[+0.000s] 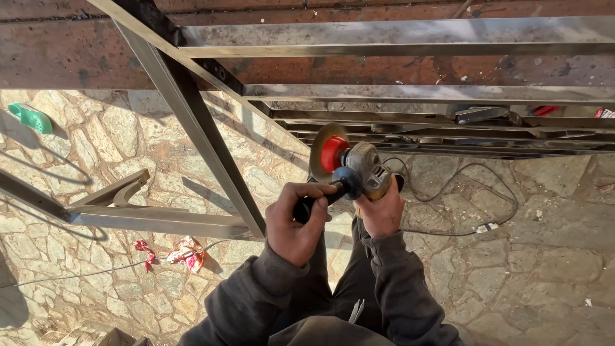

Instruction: Grinding and smoothing the edges of a metal frame using a handheld angle grinder.

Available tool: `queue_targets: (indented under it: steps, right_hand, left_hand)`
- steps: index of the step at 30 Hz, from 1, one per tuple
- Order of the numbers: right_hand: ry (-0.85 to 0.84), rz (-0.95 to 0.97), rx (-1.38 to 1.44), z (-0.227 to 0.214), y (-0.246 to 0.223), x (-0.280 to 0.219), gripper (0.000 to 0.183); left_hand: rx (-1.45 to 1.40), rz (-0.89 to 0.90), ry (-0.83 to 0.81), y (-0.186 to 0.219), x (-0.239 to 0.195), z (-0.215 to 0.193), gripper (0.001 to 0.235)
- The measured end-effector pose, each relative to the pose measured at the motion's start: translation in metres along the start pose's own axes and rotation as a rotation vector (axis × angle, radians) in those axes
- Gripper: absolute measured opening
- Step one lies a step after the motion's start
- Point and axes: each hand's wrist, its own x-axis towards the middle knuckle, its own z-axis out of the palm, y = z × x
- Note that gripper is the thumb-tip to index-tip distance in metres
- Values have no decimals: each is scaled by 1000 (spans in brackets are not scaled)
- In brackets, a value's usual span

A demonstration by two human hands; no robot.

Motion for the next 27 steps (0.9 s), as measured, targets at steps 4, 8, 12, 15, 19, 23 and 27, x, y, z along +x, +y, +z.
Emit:
queue_targets:
  steps: [4, 8, 12, 15, 19, 23, 27]
  right_hand:
    - [167, 0, 125, -35, 33, -16, 60]
    - [380, -62, 228, -73, 63, -30, 61]
    - [435, 65, 191, -122, 72, -33, 59]
    - [397, 34, 95, -143, 73, -28, 65]
    - [313, -14, 155, -146, 85, -16, 65]
    - [258, -21, 173, -127, 87, -9, 73]
    - [273, -15, 276, -121, 87, 6, 79]
  left_hand:
    - [-35, 165, -107, -7, 6, 39, 13]
    - [15, 171, -331, 3, 7, 71, 17]
    - [171, 124, -485, 17, 3, 105, 30]
    - [404, 182, -503, 10, -6, 121, 34]
    - [592, 144, -499, 30, -13, 139, 36]
    - [773, -61, -440, 37, -23, 140, 37]
    - [761, -44, -395, 30, -3, 147, 34]
